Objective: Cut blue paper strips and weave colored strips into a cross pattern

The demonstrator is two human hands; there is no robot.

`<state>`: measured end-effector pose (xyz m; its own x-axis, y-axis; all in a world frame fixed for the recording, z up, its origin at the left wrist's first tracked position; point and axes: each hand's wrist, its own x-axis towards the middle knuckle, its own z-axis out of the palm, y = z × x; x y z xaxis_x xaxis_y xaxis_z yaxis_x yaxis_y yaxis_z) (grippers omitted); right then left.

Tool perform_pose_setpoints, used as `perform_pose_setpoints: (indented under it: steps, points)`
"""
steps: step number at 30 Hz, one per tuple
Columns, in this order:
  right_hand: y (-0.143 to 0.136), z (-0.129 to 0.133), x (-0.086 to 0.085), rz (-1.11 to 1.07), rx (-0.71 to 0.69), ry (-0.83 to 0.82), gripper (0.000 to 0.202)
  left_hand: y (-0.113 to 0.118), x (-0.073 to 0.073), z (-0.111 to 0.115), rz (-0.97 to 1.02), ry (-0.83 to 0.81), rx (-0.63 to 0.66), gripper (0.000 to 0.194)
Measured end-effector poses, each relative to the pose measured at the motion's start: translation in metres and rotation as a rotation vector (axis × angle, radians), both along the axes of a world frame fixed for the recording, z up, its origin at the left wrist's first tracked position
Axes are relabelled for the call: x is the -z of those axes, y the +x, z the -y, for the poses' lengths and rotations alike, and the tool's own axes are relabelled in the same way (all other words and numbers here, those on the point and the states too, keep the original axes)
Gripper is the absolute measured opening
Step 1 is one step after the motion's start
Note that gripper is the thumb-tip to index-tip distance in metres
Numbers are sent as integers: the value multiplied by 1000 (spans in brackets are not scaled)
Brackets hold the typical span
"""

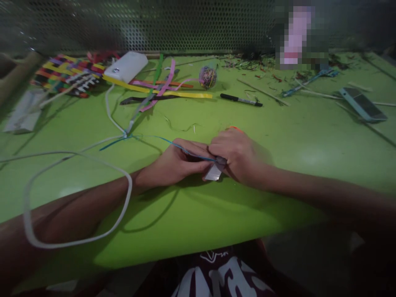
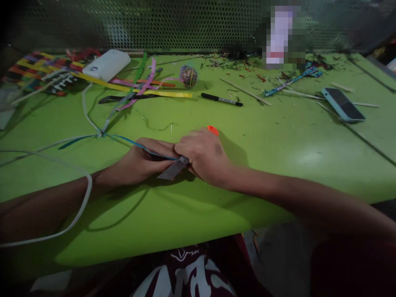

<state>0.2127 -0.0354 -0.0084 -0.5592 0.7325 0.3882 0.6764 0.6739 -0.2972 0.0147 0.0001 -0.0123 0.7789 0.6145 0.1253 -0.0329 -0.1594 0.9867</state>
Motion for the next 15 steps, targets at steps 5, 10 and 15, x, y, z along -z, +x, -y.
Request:
perform_pose_setpoints:
  steps: [5, 10, 15]
  points:
    - [-1, 2, -2, 28, 19, -19, 32, 0, 0, -1, 18, -10, 10, 8]
    - [-2, 1, -1, 9, 21, 25, 32, 2, -1, 0, 28, 12, -19, 8]
    - [-1, -1, 1, 16, 23, 27, 29, 2, -1, 1, 3, 32, -40, 7]
